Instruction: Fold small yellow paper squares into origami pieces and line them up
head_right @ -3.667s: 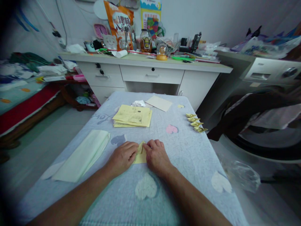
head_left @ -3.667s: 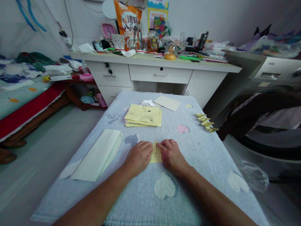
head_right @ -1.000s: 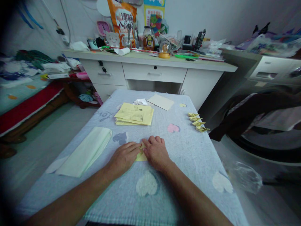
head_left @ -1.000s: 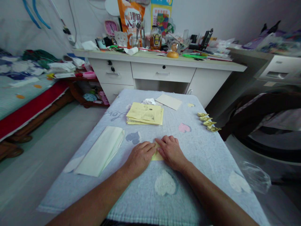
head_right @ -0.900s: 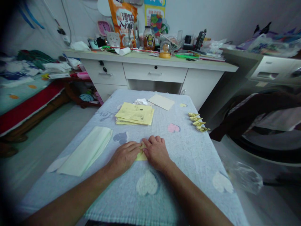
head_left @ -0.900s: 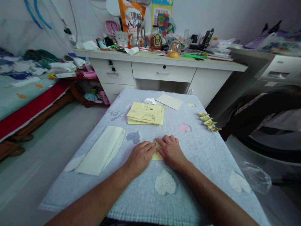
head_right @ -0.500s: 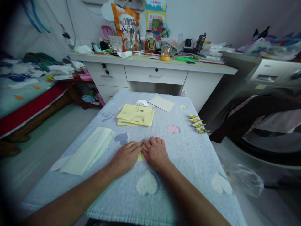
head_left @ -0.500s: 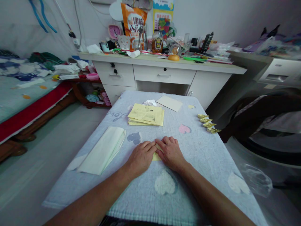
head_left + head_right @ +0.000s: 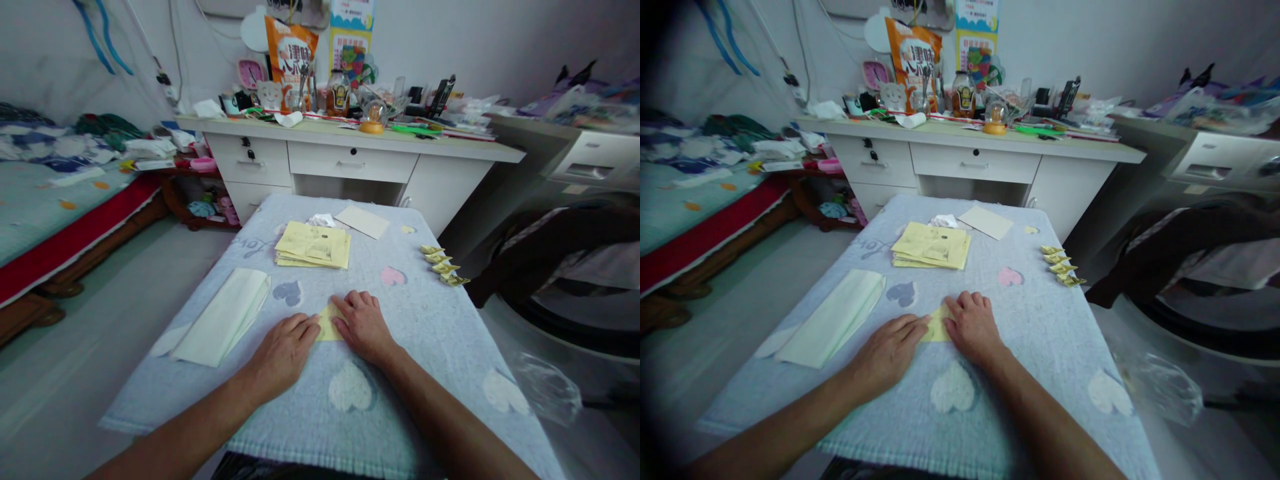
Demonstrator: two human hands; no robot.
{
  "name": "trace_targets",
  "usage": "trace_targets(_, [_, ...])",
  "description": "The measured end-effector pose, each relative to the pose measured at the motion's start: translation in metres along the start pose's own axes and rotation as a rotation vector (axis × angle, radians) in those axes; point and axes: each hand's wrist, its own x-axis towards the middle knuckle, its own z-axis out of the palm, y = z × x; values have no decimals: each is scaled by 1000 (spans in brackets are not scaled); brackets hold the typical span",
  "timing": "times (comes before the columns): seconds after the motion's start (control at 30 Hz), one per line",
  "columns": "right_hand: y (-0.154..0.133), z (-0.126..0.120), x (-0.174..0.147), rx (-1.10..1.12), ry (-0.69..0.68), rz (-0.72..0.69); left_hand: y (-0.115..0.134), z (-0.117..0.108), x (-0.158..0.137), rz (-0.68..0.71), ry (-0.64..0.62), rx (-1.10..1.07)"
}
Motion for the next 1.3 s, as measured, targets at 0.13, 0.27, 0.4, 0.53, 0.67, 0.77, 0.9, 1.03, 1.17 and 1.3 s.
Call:
trace_targets(0.13, [1, 0, 0, 8, 3, -3, -3, 2, -15, 22, 33, 42])
trace_targets(0.27, [2, 1, 0, 10, 12, -6, -4, 0, -25, 32, 29, 49])
trace_targets(0.4, [2, 2, 0, 3, 25, -11, -7, -14, -21, 6, -24, -36])
trace_targets(0.53, [2, 3, -1, -3, 38, -17, -10, -25, -2, -83, -54, -147])
trace_targets(0.67, [4, 6, -2, 22, 62, -27, -9, -20, 19, -32, -50, -259])
trace_targets(0.77, [7, 7, -5, 106, 79, -29, -8, -14, 32, 22, -106, -297])
trace_targets(0.9, [13, 3, -10, 301, 99, -68, -8, -16, 43, 45, -174, -287])
trace_targets(1.03, [20, -4, -15, 367, 53, -146, -10, -19, 50, 44, -194, -278])
trace_targets(1.17, [24, -7, -16, 361, 3, -203, -13, -15, 49, 40, -163, -311])
trace_targets(1.3, [27, -8, -16, 374, -18, -219, -15, -7, 44, 40, -93, -348])
